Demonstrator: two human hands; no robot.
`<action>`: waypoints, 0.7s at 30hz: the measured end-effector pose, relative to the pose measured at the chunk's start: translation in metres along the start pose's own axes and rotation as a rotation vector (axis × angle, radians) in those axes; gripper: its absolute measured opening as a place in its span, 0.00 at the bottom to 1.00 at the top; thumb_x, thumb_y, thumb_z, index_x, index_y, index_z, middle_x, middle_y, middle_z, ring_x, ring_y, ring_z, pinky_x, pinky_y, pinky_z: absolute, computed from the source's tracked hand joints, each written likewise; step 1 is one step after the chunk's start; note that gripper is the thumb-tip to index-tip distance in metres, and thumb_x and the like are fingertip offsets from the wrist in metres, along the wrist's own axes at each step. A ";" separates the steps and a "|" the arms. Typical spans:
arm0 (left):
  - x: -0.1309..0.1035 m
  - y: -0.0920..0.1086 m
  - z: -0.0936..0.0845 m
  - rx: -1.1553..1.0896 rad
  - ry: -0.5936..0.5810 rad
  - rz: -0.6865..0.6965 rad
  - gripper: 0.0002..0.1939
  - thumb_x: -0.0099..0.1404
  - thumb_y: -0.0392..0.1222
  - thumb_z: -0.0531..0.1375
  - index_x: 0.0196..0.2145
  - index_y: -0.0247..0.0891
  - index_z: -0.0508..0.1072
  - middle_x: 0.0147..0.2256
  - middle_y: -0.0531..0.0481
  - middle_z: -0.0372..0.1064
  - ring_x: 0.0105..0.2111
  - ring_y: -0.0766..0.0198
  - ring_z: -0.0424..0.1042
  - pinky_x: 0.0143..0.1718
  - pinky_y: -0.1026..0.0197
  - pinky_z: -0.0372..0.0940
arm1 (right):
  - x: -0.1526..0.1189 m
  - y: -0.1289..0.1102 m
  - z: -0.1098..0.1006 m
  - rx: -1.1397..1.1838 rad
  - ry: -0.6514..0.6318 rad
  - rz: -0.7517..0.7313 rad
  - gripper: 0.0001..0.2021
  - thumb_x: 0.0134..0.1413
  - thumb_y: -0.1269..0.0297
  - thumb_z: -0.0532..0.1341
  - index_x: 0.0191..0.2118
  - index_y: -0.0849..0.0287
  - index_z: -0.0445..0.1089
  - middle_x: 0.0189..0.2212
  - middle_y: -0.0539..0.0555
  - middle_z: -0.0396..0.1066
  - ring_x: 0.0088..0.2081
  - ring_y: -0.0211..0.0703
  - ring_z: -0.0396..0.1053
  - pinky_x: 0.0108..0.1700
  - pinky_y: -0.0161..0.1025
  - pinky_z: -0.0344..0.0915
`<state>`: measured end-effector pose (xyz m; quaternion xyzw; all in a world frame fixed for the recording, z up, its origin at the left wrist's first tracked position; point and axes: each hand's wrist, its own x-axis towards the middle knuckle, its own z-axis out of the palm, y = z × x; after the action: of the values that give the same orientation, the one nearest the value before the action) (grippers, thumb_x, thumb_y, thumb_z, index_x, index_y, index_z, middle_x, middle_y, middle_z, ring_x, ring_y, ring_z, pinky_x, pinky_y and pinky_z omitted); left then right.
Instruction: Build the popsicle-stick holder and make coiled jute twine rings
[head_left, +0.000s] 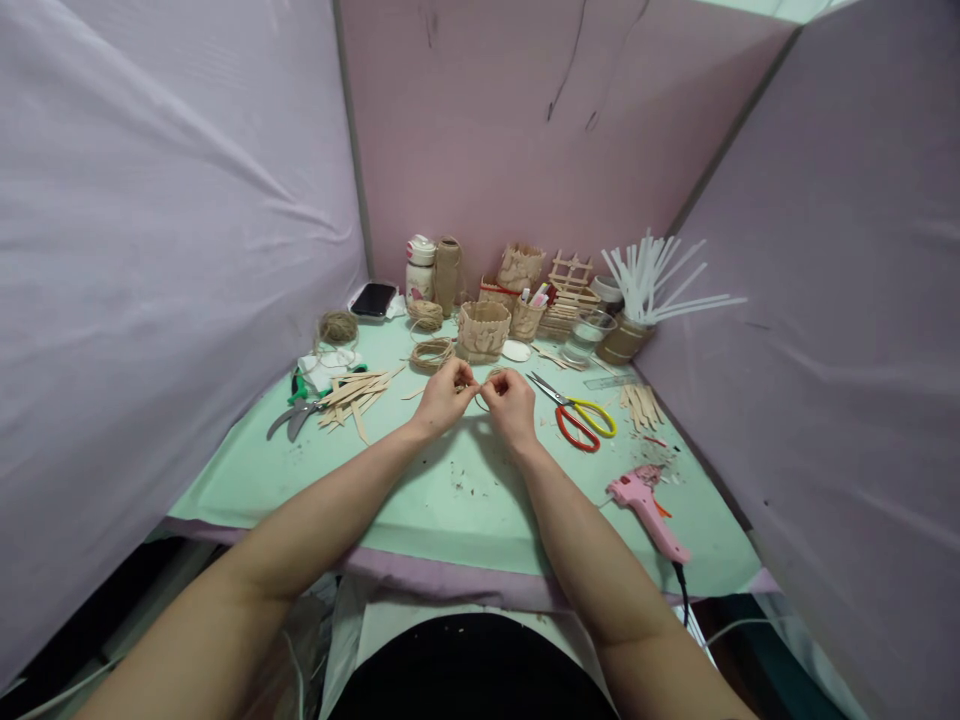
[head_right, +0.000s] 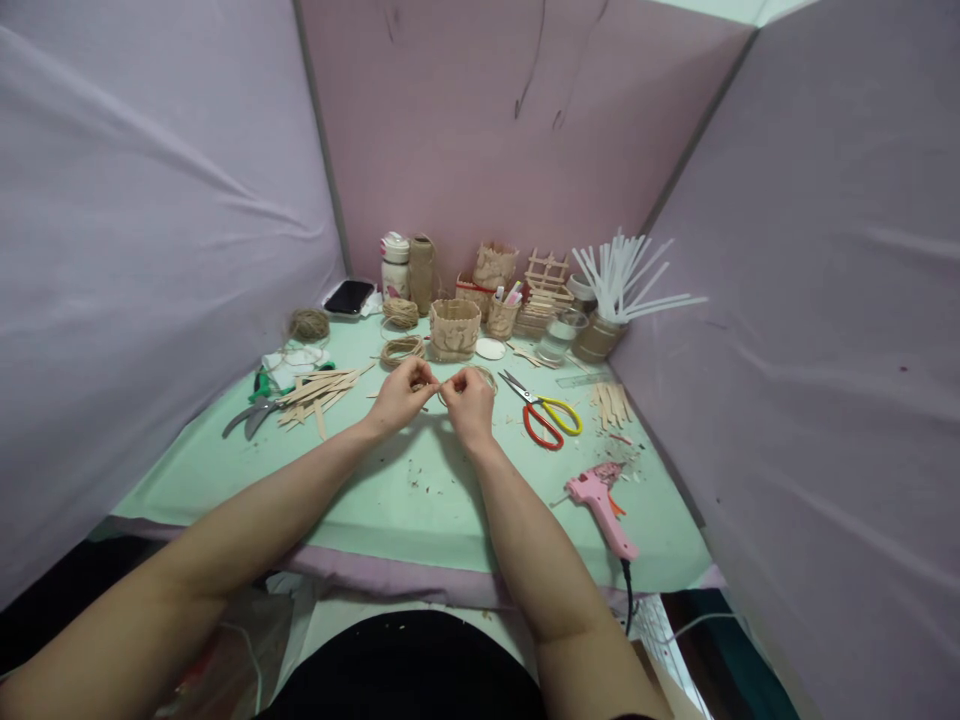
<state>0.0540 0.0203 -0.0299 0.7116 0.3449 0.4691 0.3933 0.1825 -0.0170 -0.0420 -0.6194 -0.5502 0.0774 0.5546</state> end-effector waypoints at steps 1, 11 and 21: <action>0.000 0.000 0.000 0.010 -0.001 -0.002 0.08 0.52 0.36 0.61 0.29 0.38 0.63 0.28 0.53 0.68 0.30 0.66 0.67 0.33 0.64 0.59 | 0.000 0.000 0.000 0.002 0.001 0.012 0.05 0.43 0.64 0.57 0.21 0.57 0.61 0.21 0.48 0.64 0.26 0.39 0.60 0.32 0.37 0.57; 0.003 -0.003 -0.002 -0.174 -0.022 -0.218 0.10 0.50 0.41 0.64 0.29 0.36 0.68 0.25 0.53 0.68 0.26 0.67 0.66 0.29 0.64 0.61 | 0.008 -0.005 -0.007 0.251 -0.130 0.185 0.05 0.40 0.63 0.57 0.23 0.59 0.67 0.19 0.47 0.65 0.24 0.37 0.60 0.28 0.35 0.58; 0.003 -0.001 -0.006 -0.287 -0.154 -0.396 0.12 0.49 0.48 0.65 0.25 0.35 0.75 0.21 0.51 0.65 0.18 0.72 0.55 0.18 0.65 0.49 | 0.009 -0.002 -0.006 0.273 -0.140 0.229 0.06 0.41 0.63 0.57 0.22 0.59 0.67 0.19 0.47 0.65 0.24 0.37 0.60 0.29 0.35 0.59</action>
<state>0.0488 0.0247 -0.0284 0.6007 0.3762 0.3714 0.5997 0.1887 -0.0145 -0.0333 -0.5900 -0.4980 0.2567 0.5813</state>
